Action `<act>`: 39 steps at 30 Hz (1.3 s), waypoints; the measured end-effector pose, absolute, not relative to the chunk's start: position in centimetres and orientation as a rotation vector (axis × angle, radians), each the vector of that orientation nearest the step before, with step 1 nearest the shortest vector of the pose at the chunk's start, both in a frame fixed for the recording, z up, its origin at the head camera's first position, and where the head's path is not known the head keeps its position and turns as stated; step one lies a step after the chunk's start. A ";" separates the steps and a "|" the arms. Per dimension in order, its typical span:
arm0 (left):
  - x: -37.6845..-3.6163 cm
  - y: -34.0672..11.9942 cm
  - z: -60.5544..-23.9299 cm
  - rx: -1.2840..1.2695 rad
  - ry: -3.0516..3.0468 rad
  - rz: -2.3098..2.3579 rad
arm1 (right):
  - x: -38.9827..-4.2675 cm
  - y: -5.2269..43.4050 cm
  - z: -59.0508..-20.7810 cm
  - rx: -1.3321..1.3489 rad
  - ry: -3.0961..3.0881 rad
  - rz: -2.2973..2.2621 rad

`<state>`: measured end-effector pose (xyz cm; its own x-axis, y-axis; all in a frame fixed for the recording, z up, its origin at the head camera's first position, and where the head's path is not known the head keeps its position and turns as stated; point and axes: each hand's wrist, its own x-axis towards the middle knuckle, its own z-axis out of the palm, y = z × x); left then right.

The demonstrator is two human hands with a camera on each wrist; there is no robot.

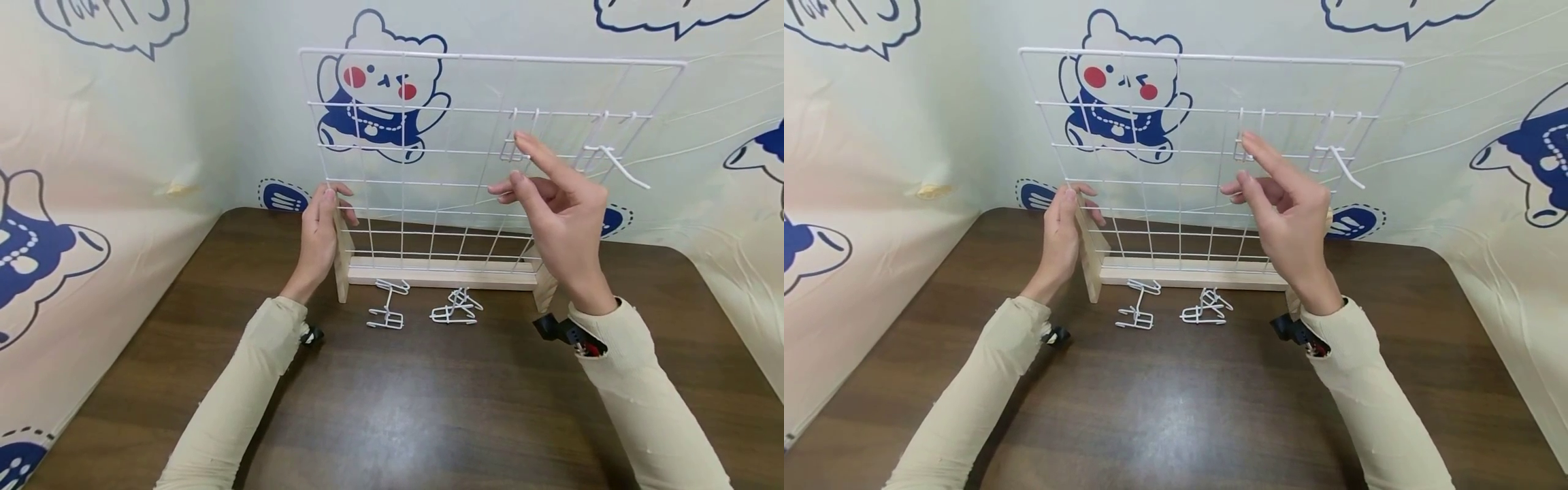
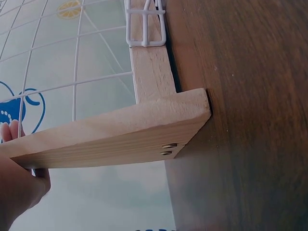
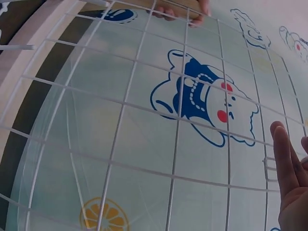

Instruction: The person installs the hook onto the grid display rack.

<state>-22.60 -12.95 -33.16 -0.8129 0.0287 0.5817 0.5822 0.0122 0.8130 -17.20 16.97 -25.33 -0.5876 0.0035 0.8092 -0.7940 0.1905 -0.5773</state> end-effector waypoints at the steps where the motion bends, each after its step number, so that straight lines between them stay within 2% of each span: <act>1: -22.6 -13.0 -33.2 -0.621 -1.895 -1.852 | -17.2 17.0 -25.5 0.738 -1.781 1.467; 17: -25.1 -13.2 -35.6 -0.615 -1.840 -1.857 | -14.9 18.2 -30.4 0.715 -2.071 1.445; 28: -24.7 -13.6 -35.3 -0.596 -1.846 -1.867 | -15.6 17.3 -33.8 0.849 -2.755 1.170; 39: -22.5 -13.0 -33.1 -0.612 -1.911 -1.844 | -15.7 16.8 -35.9 1.045 -2.883 1.079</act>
<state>-22.47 -13.01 -33.09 -0.8182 0.0282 0.5742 0.5749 0.0268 0.8178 -15.74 16.81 -35.93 -0.7880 -0.6046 0.1162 -0.5324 0.5742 -0.6220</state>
